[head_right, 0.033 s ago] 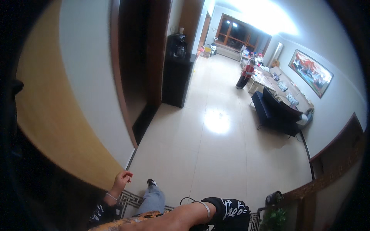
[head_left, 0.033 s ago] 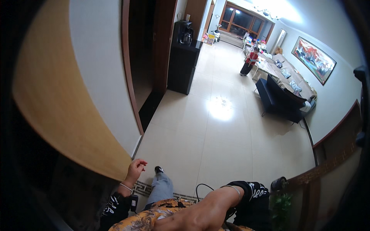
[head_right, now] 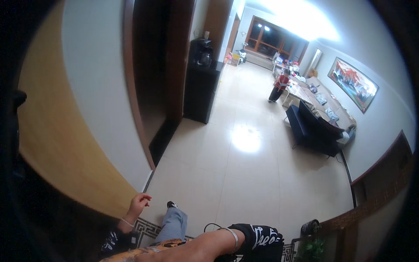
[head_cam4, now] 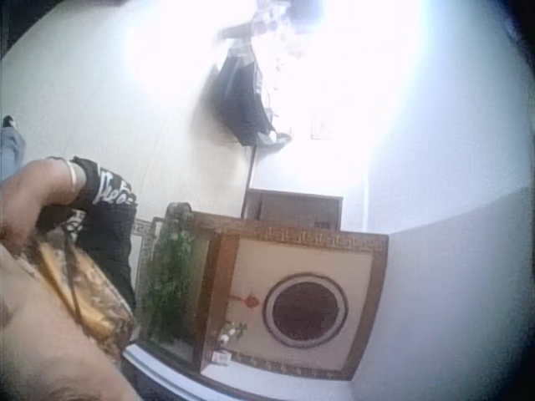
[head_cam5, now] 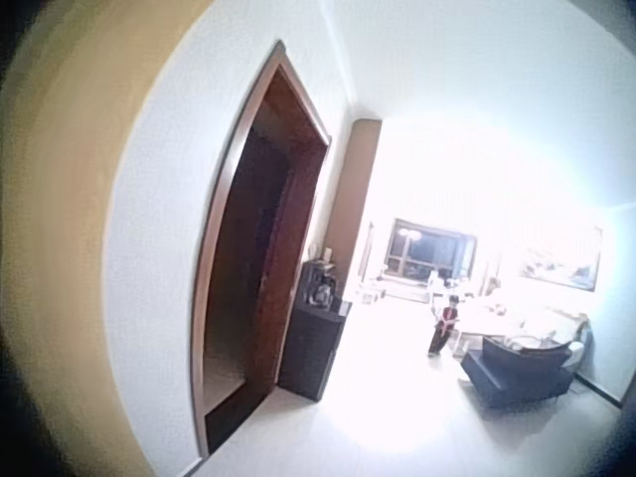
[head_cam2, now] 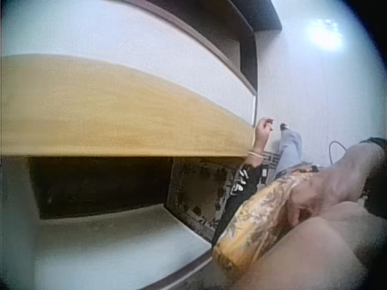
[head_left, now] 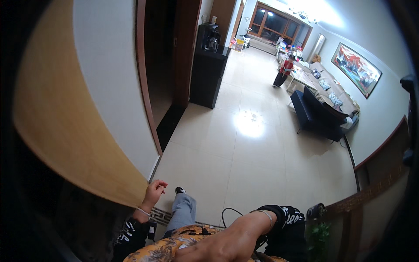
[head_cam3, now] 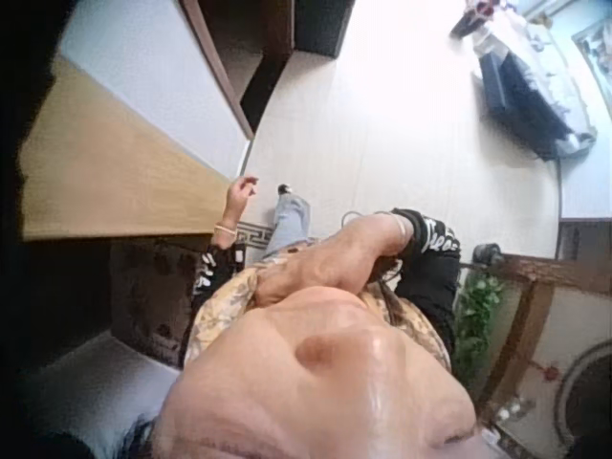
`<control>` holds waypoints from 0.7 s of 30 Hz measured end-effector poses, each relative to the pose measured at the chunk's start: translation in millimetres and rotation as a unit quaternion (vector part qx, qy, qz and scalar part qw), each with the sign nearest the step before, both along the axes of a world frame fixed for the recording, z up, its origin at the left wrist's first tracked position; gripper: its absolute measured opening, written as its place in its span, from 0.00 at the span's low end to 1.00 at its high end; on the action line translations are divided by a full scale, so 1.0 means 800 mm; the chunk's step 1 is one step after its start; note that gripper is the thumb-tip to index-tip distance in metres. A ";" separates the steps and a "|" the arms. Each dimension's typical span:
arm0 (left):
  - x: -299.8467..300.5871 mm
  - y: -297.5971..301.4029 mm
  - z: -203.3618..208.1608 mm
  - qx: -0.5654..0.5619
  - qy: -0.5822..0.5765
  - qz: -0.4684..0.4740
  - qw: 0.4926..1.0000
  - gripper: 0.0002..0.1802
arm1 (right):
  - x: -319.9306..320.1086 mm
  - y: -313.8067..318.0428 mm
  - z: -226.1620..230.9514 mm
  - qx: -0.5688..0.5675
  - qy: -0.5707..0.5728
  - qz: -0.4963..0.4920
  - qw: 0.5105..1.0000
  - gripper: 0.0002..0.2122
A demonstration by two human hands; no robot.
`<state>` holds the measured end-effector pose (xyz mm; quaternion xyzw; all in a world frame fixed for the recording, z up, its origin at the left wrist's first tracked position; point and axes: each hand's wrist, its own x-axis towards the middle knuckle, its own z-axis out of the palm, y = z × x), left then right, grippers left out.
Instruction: The person washes a white cloth by hand in a sink, repeatedly rubbing and wringing it. They then walk to the kitchen and pick up a red cup.
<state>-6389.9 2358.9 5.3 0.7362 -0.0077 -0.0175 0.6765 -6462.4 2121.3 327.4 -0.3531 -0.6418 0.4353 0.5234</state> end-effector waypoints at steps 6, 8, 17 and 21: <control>0.273 -0.006 0.037 -0.015 -0.028 -0.006 0.999 0.10 | 0.267 0.037 0.014 0.083 -0.054 -0.002 0.995 0.24; 0.353 -0.009 0.068 -0.009 -0.042 0.001 0.999 0.09 | 0.349 0.043 0.029 0.074 -0.038 0.005 0.997 0.24; 0.680 0.021 0.152 0.056 -0.112 -0.010 0.992 0.10 | 0.696 0.104 0.034 0.076 -0.075 0.163 0.981 0.20; 0.852 0.054 0.165 0.079 -0.153 0.044 0.984 0.09 | 0.864 0.128 0.010 0.085 -0.004 0.198 0.977 0.19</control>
